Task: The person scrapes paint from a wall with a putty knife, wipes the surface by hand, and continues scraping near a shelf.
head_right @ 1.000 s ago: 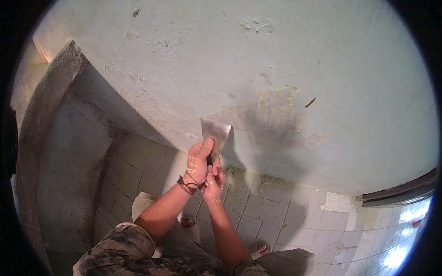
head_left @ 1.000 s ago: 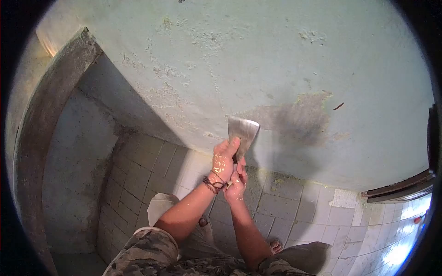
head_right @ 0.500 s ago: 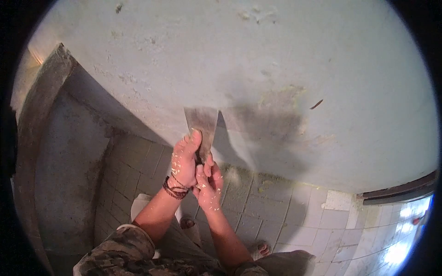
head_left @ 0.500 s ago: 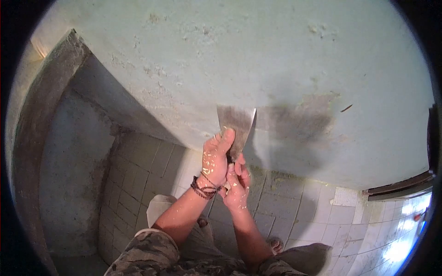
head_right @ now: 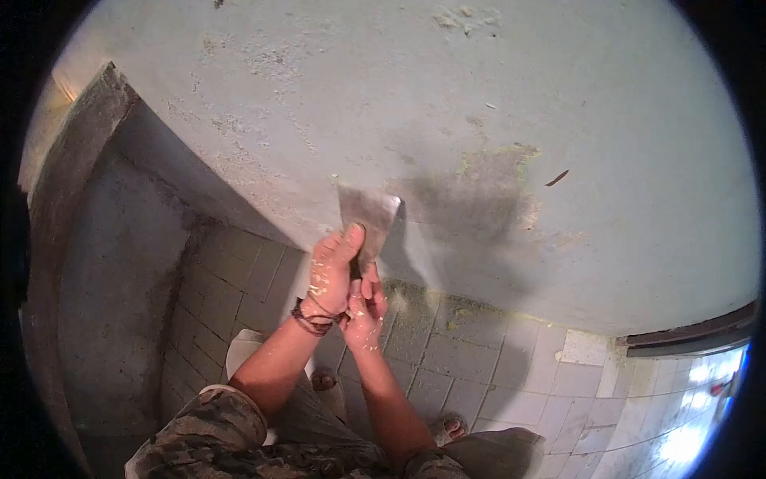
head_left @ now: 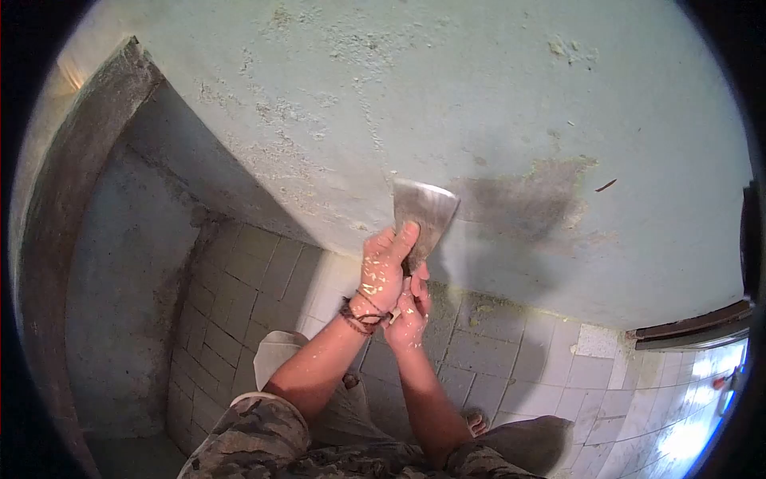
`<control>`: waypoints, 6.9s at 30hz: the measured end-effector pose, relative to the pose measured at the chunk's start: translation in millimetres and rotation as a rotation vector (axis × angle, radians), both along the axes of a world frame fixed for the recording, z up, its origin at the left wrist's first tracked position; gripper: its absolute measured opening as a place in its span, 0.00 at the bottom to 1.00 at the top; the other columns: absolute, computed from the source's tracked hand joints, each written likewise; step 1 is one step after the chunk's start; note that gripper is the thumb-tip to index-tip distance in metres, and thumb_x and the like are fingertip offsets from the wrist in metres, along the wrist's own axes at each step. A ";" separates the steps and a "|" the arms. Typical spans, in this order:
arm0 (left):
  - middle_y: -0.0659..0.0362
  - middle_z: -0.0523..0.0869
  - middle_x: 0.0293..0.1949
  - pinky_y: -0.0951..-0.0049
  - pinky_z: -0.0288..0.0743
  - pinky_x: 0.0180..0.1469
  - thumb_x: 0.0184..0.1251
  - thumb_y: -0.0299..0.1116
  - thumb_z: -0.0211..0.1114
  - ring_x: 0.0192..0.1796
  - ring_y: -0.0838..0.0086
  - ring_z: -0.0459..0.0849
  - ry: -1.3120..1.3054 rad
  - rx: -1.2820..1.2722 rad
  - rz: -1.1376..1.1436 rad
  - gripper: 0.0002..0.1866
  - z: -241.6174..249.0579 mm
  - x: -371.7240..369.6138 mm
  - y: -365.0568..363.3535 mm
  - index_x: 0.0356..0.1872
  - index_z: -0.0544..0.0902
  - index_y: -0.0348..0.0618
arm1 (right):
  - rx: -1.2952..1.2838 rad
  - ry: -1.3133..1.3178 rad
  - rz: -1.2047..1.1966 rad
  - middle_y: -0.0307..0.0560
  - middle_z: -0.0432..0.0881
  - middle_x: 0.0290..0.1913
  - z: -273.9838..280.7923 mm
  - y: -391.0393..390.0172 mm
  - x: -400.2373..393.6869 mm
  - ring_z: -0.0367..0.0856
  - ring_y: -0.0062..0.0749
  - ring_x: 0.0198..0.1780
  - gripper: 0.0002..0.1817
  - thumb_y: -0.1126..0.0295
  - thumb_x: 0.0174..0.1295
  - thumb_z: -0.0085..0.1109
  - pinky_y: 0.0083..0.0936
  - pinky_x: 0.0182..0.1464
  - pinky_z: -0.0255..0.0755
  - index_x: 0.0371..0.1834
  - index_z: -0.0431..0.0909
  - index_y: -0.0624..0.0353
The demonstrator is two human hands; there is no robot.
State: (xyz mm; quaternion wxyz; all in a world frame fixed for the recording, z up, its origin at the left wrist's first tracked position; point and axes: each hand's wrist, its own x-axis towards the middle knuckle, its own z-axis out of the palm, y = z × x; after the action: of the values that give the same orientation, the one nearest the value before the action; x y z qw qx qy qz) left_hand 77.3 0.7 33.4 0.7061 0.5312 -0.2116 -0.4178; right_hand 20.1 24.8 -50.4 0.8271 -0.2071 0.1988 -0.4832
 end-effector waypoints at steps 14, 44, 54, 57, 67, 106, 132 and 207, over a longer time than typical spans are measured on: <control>0.59 0.77 0.14 0.80 0.62 0.12 0.67 0.47 0.56 0.10 0.79 0.70 -0.057 0.054 0.031 0.19 -27.5 -3.2 -4.0 0.27 0.74 0.40 | -0.142 -0.020 -0.083 0.29 0.68 0.31 -32.7 -3.3 3.0 0.63 0.09 0.24 0.19 0.75 0.64 0.49 0.07 0.22 0.55 0.59 0.67 0.54; 0.60 0.77 0.15 0.79 0.68 0.20 0.66 0.49 0.58 0.17 0.79 0.75 -0.092 0.003 -0.013 0.22 8.7 2.2 1.7 0.21 0.75 0.39 | -0.252 0.085 -0.077 0.34 0.70 0.37 3.8 -5.6 0.6 0.67 0.16 0.36 0.17 0.71 0.66 0.47 0.15 0.37 0.62 0.57 0.65 0.60; 0.59 0.76 0.15 0.79 0.63 0.14 0.65 0.51 0.57 0.12 0.79 0.71 -0.009 0.016 0.022 0.22 -3.2 -2.8 1.8 0.24 0.73 0.40 | -0.241 0.028 -0.118 0.28 0.62 0.32 -11.4 -1.5 4.3 0.65 0.12 0.36 0.13 0.73 0.63 0.51 0.11 0.40 0.63 0.50 0.67 0.59; 0.62 0.77 0.17 0.80 0.68 0.21 0.65 0.49 0.59 0.19 0.80 0.75 -0.043 0.074 -0.013 0.21 -25.1 8.3 4.3 0.23 0.75 0.40 | -0.254 0.046 -0.096 0.37 0.67 0.45 -23.7 -1.3 4.8 0.68 0.20 0.46 0.18 0.72 0.64 0.47 0.18 0.49 0.63 0.57 0.64 0.63; 0.58 0.77 0.15 0.80 0.64 0.14 0.66 0.49 0.56 0.12 0.78 0.72 -0.061 0.007 0.019 0.21 -18.4 10.5 3.7 0.26 0.74 0.39 | -0.113 0.030 -0.043 0.28 0.66 0.27 -3.5 1.1 7.2 0.61 0.09 0.21 0.09 0.72 0.65 0.49 0.09 0.17 0.53 0.47 0.68 0.53; 0.58 0.78 0.15 0.77 0.67 0.19 0.66 0.47 0.57 0.16 0.78 0.75 -0.159 -0.002 0.046 0.22 72.9 13.9 6.7 0.22 0.77 0.38 | -0.161 0.048 0.027 0.33 0.73 0.33 89.5 -0.6 8.6 0.65 0.08 0.21 0.10 0.66 0.69 0.46 0.10 0.13 0.53 0.50 0.65 0.53; 0.59 0.79 0.17 0.78 0.67 0.19 0.65 0.47 0.59 0.18 0.77 0.76 -0.157 -0.151 0.012 0.21 127.7 24.4 5.0 0.25 0.79 0.36 | -0.269 0.059 0.082 0.29 0.69 0.33 134.7 -8.3 17.9 0.64 0.07 0.23 0.17 0.69 0.69 0.45 0.08 0.17 0.56 0.59 0.61 0.57; 0.60 0.78 0.20 0.77 0.68 0.22 0.66 0.48 0.57 0.19 0.79 0.75 -0.320 -0.200 -0.027 0.22 150.4 38.6 5.1 0.25 0.77 0.36 | -0.303 0.057 -0.065 0.33 0.73 0.38 169.6 -0.1 32.7 0.66 0.07 0.26 0.18 0.68 0.70 0.42 0.09 0.21 0.60 0.62 0.58 0.56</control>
State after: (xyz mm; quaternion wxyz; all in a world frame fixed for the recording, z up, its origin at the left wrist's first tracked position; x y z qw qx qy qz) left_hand 115.9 5.8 183.8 0.7071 0.5150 -0.3688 -0.3143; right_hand 52.8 24.7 119.2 0.7644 -0.3366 0.1536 -0.5280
